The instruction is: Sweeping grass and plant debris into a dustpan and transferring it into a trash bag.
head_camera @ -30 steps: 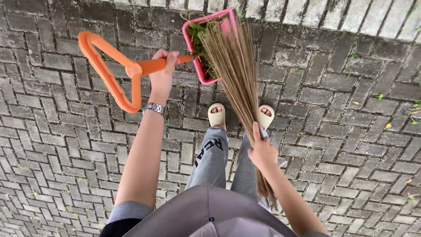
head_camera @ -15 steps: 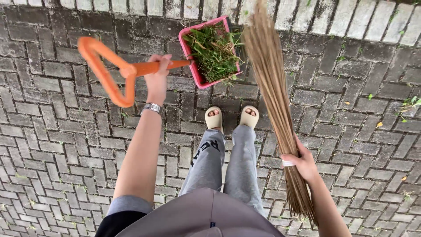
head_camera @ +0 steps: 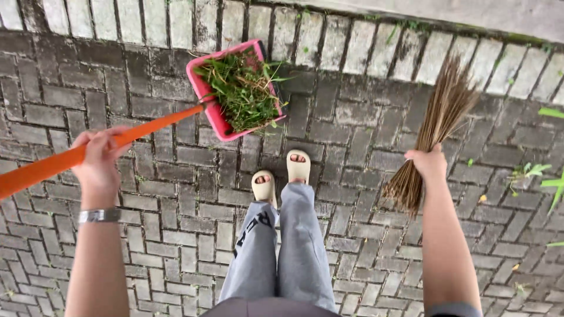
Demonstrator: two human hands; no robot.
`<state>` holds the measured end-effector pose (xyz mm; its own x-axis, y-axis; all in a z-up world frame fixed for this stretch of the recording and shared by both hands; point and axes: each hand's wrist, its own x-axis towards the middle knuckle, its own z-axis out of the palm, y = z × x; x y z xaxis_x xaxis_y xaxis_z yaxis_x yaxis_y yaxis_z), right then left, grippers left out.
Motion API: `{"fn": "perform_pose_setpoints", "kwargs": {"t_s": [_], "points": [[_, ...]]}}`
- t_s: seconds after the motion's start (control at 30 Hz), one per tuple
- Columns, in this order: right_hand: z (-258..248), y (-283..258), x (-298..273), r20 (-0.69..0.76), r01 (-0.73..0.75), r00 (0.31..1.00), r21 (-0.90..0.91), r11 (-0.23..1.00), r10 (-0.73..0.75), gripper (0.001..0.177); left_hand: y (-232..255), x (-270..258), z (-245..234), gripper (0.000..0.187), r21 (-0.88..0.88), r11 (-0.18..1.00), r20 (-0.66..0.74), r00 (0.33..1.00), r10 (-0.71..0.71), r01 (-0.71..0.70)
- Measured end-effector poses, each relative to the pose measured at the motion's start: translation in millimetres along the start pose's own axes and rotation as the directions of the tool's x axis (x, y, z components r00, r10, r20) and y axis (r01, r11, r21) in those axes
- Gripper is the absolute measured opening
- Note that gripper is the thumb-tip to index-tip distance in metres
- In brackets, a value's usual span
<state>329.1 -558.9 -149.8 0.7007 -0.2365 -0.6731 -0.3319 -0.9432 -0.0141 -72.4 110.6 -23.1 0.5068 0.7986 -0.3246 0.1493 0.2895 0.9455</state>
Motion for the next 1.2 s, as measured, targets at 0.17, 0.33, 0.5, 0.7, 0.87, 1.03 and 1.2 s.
{"fn": "perform_pose_setpoints", "kwargs": {"t_s": [0.17, 0.33, 0.5, 0.7, 0.87, 1.03, 1.2], "points": [[-5.7, -106.9, -6.3, 0.117, -0.091, 0.988, -0.066, 0.994, 0.099, 0.103, -0.9, 13.3, 1.7, 0.022, -0.002, 0.998, -0.015, 0.998, -0.057, 0.057], [19.7, -162.7, -100.4, 0.465, 0.176, 0.882, -0.180, 0.968, -0.074, 0.099, -1.6, 16.4, 22.2, 0.021, 0.157, 0.987, -0.086, 0.996, -0.014, 0.028], [-7.0, -96.0, -135.0, 0.568, 0.406, 0.796, -0.243, 0.881, -0.210, 0.106, 5.9, 20.0, 44.0, 0.022, 0.172, 0.984, -0.155, 0.988, -0.026, 0.053], [-35.0, -171.4, -129.9, 0.498, 0.502, 0.826, -0.438, 0.746, -0.263, 0.105, 6.9, 14.1, 38.5, 0.023, 0.151, 0.987, -0.166, 0.985, -0.038, 0.063], [4.7, -183.1, -78.1, 0.481, 0.448, 0.854, -0.487, 0.750, -0.198, 0.101, -0.8, -8.0, 34.3, 0.020, 0.118, 0.991, -0.191, 0.981, -0.040, 0.063], [-23.3, -148.1, -103.0, 0.633, 0.531, 0.747, -0.384, 0.755, -0.204, 0.104, -6.9, -9.1, 25.7, 0.022, 0.040, 0.999, -0.211, 0.977, -0.009, 0.018], [-36.4, -185.4, -116.0, 0.576, 0.598, 0.761, -0.442, 0.669, -0.299, 0.104, -8.9, -3.6, 31.3, 0.022, 0.126, 0.992, -0.191, 0.981, 0.037, -0.012]]}}
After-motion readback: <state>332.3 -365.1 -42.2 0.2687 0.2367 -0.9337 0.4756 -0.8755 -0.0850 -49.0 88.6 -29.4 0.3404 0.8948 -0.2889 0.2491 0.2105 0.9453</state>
